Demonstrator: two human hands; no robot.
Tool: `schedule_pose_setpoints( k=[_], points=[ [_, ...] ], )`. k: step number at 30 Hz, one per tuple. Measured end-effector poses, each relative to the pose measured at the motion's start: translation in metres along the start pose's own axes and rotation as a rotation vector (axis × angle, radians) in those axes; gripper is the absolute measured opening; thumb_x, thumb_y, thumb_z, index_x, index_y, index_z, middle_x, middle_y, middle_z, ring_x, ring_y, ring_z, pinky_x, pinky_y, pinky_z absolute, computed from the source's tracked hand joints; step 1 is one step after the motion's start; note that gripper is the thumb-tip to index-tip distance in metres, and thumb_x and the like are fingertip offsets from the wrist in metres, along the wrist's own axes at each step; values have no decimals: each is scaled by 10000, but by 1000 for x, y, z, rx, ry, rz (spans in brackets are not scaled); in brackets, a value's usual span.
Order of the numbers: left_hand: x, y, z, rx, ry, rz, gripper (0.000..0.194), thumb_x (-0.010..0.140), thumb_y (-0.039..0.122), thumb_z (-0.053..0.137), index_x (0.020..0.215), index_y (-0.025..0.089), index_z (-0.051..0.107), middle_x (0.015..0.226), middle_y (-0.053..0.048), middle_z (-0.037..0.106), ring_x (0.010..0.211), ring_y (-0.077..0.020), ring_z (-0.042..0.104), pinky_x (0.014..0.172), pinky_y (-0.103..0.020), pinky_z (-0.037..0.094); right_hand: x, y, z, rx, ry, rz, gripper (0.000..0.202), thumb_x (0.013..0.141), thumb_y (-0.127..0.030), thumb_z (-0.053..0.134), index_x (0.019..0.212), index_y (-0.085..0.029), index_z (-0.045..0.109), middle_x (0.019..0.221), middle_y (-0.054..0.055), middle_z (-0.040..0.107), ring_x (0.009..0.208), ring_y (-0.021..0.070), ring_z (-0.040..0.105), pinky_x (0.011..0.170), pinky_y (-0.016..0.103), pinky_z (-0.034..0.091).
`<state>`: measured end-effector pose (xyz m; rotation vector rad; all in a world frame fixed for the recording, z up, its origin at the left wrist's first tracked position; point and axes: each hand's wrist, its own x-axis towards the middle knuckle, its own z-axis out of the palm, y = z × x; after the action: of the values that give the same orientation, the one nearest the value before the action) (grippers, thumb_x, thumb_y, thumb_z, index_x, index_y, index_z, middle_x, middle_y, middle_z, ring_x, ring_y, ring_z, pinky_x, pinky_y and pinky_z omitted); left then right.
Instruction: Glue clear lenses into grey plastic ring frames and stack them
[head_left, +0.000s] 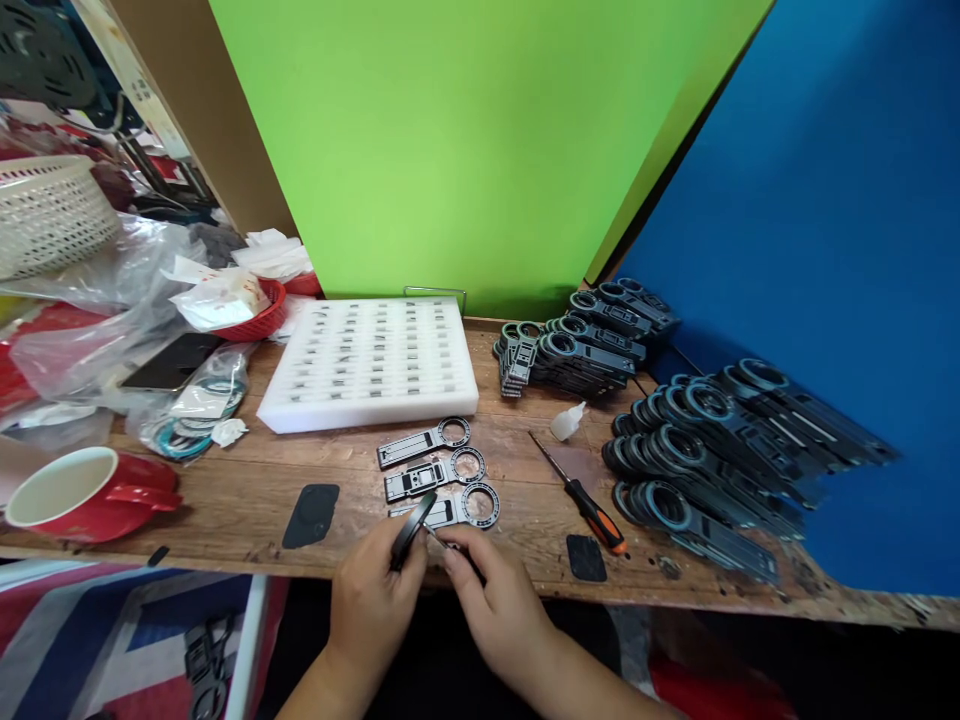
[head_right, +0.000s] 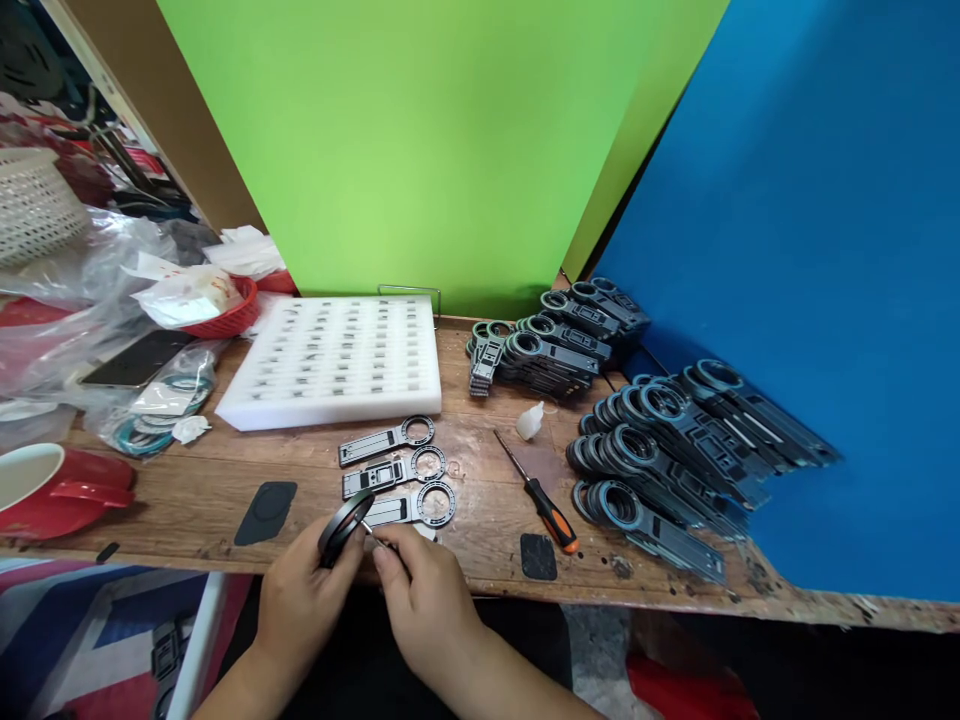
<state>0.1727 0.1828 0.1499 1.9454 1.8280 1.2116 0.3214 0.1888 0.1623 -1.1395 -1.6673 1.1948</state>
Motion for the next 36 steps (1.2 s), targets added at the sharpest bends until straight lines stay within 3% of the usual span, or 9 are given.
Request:
schedule_pose_setpoints(
  k=[4, 9, 14, 19, 22, 26, 30, 33, 36],
  points=[
    [2, -2, -1, 18, 8, 18, 169, 856, 276, 516, 889, 193, 660, 702, -21, 684, 625, -158, 644, 625, -234, 499, 5, -5, 0, 666, -57, 463, 279, 845, -442, 563, 958, -187, 559, 546, -75, 434, 424, 52, 311, 402, 149, 224],
    [2, -7, 4, -92, -24, -80, 178, 829, 309, 544, 875, 197, 674, 725, -28, 697, 664, -174, 655, 672, -269, 505, 12, -12, -9, 1331, -181, 947, 196, 798, -265, 655, 886, -194, 496, 513, -115, 338, 375, 12, 157, 379, 117, 90],
    [9, -2, 10, -635, -76, -658, 337, 709, 391, 662, 952, 162, 617, 820, -48, 702, 731, -196, 662, 646, -302, 527, 13, -8, -12, 1113, -198, 747, 245, 834, -344, 598, 1022, -206, 522, 567, -85, 451, 383, 18, 220, 394, 123, 163],
    [17, -1, 5, -1424, -303, -1279, 209, 722, 271, 650, 866, 160, 547, 587, 53, 557, 412, -51, 513, 363, -120, 387, 17, 10, -54, -13, 29, 217, 341, 900, -344, 457, 1212, -230, 533, 852, 36, 641, 747, 162, 585, 642, 277, 471],
    [18, -4, 1, -1744, -412, -1376, 159, 723, 236, 633, 813, 161, 526, 536, 77, 468, 376, -24, 479, 330, -72, 343, 26, 29, -98, -742, 167, 69, 358, 895, -198, 397, 1208, -208, 569, 1090, 104, 627, 1010, 247, 572, 859, 396, 458],
    [16, -3, 1, -1974, -504, -1386, 195, 691, 214, 671, 787, 156, 512, 527, 88, 435, 370, -7, 472, 331, -47, 329, 38, 58, -139, -1125, 178, 191, 479, 844, -31, 322, 1285, -68, 506, 1095, 188, 600, 1008, 287, 567, 864, 401, 460],
    [14, 3, 4, -2013, -526, -1331, 216, 698, 214, 714, 787, 159, 524, 528, 89, 452, 382, -11, 483, 340, -54, 340, 39, 61, -136, -1054, 243, 185, 431, 854, -58, 358, 1241, -42, 545, 1134, 221, 583, 1086, 316, 525, 955, 458, 402],
    [8, 10, 7, -1919, -556, -1264, 229, 718, 258, 736, 808, 169, 545, 562, 74, 505, 431, -40, 527, 390, -104, 408, 30, 37, -100, -575, 256, 85, 368, 907, -230, 417, 1248, -167, 542, 1222, 160, 562, 1184, 282, 474, 1028, 504, 330],
    [-1, 17, 12, -1786, -645, -1210, 260, 723, 332, 740, 814, 172, 557, 587, 62, 532, 443, -57, 537, 413, -138, 423, 19, 8, -55, 264, -151, 140, 599, 869, -459, 523, 1400, -274, 317, 1301, 120, 522, 1186, 223, 510, 968, 446, 414]
  ],
)
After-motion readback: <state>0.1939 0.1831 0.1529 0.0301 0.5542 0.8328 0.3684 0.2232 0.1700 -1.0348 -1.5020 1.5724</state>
